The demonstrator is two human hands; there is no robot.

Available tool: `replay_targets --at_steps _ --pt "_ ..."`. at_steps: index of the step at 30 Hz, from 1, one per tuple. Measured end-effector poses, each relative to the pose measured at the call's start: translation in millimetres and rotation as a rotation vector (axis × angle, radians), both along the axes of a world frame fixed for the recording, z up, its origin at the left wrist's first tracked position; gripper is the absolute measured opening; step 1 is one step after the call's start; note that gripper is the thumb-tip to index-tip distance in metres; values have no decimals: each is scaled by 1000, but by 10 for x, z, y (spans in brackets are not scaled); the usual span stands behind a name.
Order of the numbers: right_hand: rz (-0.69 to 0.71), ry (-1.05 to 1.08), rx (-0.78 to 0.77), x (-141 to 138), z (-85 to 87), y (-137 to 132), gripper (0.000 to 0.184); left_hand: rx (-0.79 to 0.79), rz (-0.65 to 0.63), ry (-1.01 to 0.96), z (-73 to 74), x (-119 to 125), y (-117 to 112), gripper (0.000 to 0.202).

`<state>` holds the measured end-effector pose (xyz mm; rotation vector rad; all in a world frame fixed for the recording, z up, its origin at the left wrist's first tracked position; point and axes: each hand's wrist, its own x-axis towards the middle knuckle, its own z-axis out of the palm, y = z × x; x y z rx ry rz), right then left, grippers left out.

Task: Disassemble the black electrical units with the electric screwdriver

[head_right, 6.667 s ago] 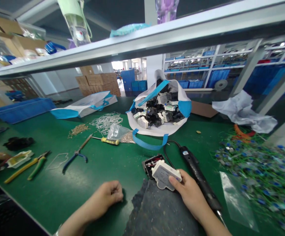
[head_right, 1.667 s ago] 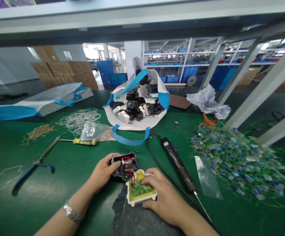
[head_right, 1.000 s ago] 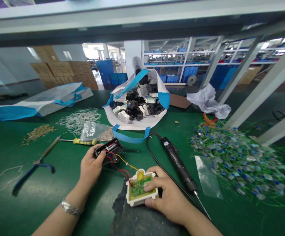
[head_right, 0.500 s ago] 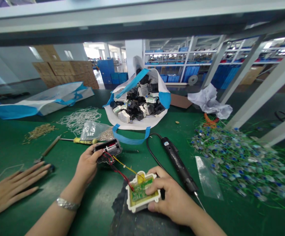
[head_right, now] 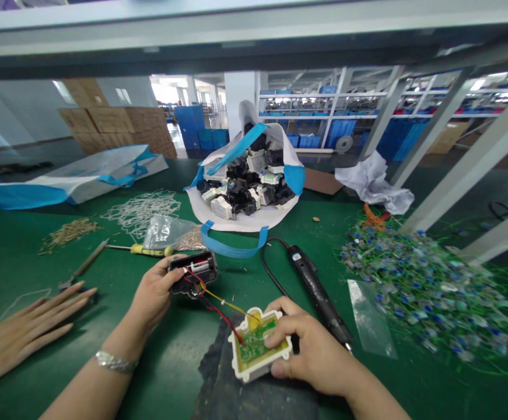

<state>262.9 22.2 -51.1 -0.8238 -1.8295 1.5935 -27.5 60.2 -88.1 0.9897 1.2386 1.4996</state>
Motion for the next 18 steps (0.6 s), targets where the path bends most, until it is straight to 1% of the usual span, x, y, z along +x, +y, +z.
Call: replay_targets --at_steps 3,7,11,15,18 --pt "8 5 7 10 -37 16 36 -2 -14 20 13 7 -6 42" --pt "-25 -37 28 16 -100 46 37 -3 -23 62 28 43 -18 45" --pt "-36 -64 40 19 -128 75 39 -4 -40 139 30 82 -29 46" --pt "-36 -107 54 24 -148 100 45 -12 15 275 11 121 -34 42" --pt "-36 -116 65 40 -185 116 45 -7 65 382 1 155 -46 38"
